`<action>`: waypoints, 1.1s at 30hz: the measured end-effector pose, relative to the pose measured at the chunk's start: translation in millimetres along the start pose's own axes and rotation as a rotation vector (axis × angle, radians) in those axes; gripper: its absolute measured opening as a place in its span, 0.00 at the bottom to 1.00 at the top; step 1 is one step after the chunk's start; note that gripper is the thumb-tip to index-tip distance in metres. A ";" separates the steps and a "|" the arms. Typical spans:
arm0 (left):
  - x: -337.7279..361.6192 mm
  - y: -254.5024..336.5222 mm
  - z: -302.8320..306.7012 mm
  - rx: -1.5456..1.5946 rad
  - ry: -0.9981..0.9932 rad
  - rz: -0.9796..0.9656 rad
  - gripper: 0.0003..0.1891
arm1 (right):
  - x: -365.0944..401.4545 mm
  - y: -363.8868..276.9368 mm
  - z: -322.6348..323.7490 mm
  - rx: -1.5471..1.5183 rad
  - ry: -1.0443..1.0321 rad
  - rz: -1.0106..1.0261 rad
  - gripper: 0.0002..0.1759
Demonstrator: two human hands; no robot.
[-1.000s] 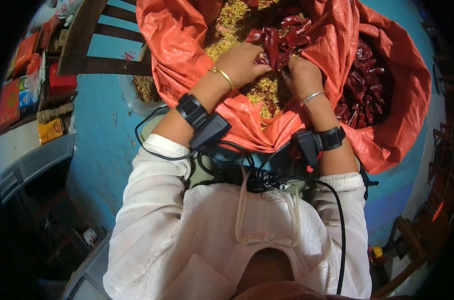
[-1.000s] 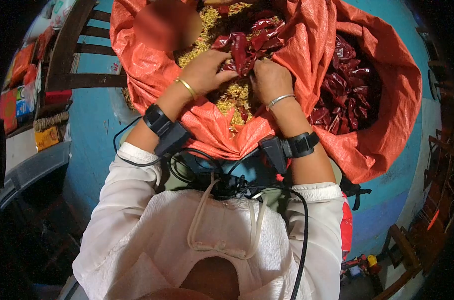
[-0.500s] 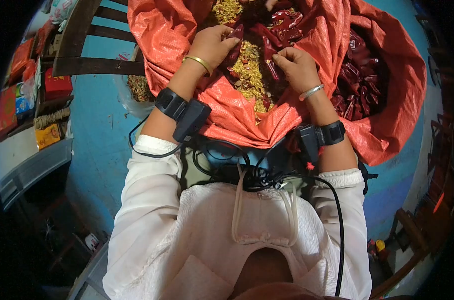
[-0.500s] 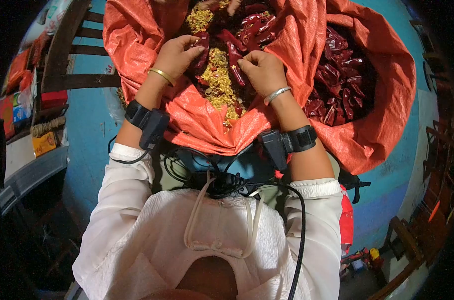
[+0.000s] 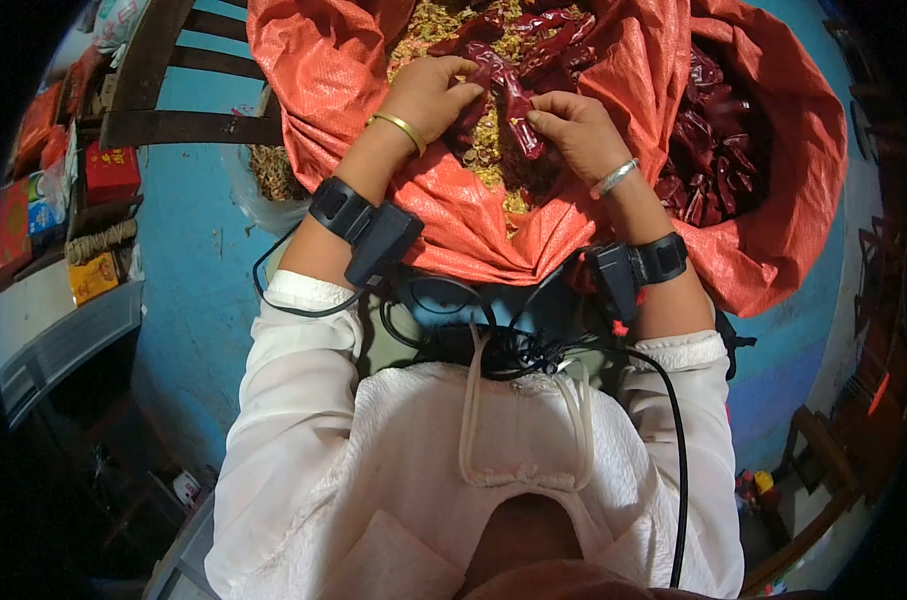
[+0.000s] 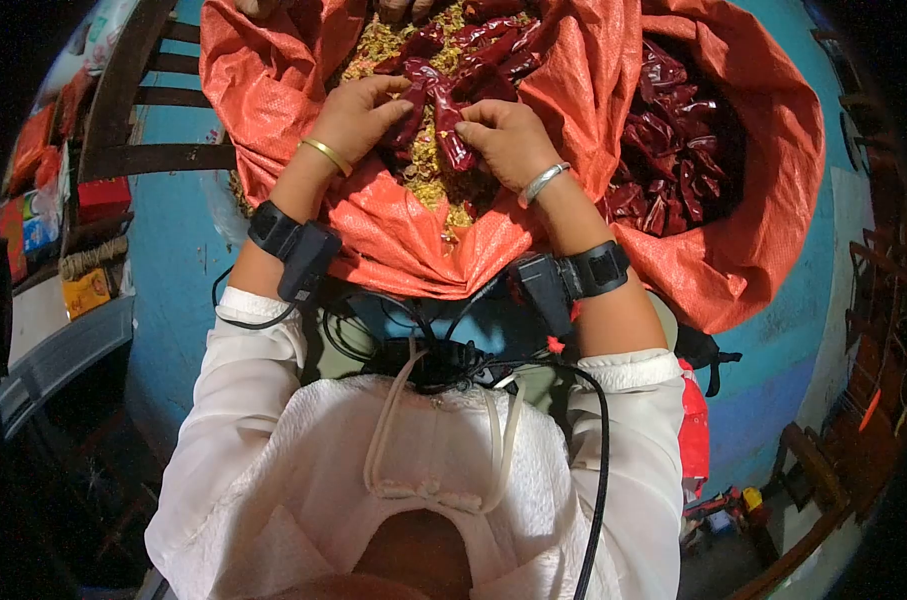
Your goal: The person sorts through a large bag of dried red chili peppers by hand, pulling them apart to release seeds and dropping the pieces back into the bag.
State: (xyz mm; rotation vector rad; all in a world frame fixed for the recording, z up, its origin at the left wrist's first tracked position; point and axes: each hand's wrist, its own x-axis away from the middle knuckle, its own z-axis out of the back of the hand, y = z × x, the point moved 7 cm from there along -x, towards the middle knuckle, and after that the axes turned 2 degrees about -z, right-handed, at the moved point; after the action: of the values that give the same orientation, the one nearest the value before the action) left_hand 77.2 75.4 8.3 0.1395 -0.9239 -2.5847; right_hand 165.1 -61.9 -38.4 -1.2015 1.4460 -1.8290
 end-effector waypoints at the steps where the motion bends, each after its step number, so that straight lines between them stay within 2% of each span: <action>1: 1.3 -0.2 -0.4 0.002 -0.002 0.000 0.18 | 1.3 2.3 1.4 0.000 0.002 -0.003 0.11; 3: 2.3 -2.2 8.4 -0.347 0.096 0.041 0.16 | 4.3 -12.1 14.3 0.289 0.187 0.140 0.12; 4: 2.9 -1.8 8.3 -0.346 0.096 0.041 0.16 | 6.3 -16.5 16.0 0.290 0.187 0.140 0.12; 6: 5.5 8.0 15.3 -0.423 0.227 -0.062 0.12 | 16.6 -41.7 23.1 0.728 0.384 0.298 0.12; 7: 5.4 8.4 14.7 -0.423 0.225 -0.062 0.12 | 17.6 -44.1 22.3 0.796 0.413 0.331 0.12; 9: 2.7 18.6 6.3 -0.329 0.162 -0.220 0.10 | 17.8 -44.9 18.2 0.795 0.403 0.328 0.11; 10: 2.1 19.0 2.7 -0.328 0.159 -0.219 0.10 | 17.8 -44.7 16.1 0.795 0.390 0.327 0.11; 12: 1.2 26.5 -17.1 -0.345 -0.002 -0.318 0.08 | 17.7 -45.1 14.7 0.819 0.400 0.355 0.11; 16: -5.0 18.0 -12.2 -0.388 0.077 -0.151 0.09 | 17.4 -45.8 15.2 0.880 0.409 0.376 0.11; 25: -8.0 25.0 -22.6 -0.367 0.061 -0.347 0.12 | 11.8 -39.3 21.7 0.924 0.388 0.342 0.11; 29: -10.3 22.0 -23.7 -0.481 0.010 -0.265 0.11 | 12.8 -41.1 20.9 0.921 0.383 0.357 0.11; 31: -13.5 16.3 -8.0 -0.255 0.170 -0.271 0.08 | 12.2 -39.9 21.3 0.919 0.366 0.340 0.11; 32: -13.8 14.5 -7.9 -0.255 0.169 -0.274 0.08 | 13.0 -40.9 21.9 0.919 0.369 0.339 0.11; 33: -16.2 1.7 -6.1 0.136 0.113 -0.054 0.08 | 14.2 -42.0 21.9 0.919 0.366 0.341 0.12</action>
State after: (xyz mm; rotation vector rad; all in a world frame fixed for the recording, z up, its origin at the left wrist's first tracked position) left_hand 94.0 77.0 4.1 0.3483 -1.0672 -2.5322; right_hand 182.7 -71.6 6.7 -0.1650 0.7047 -2.1261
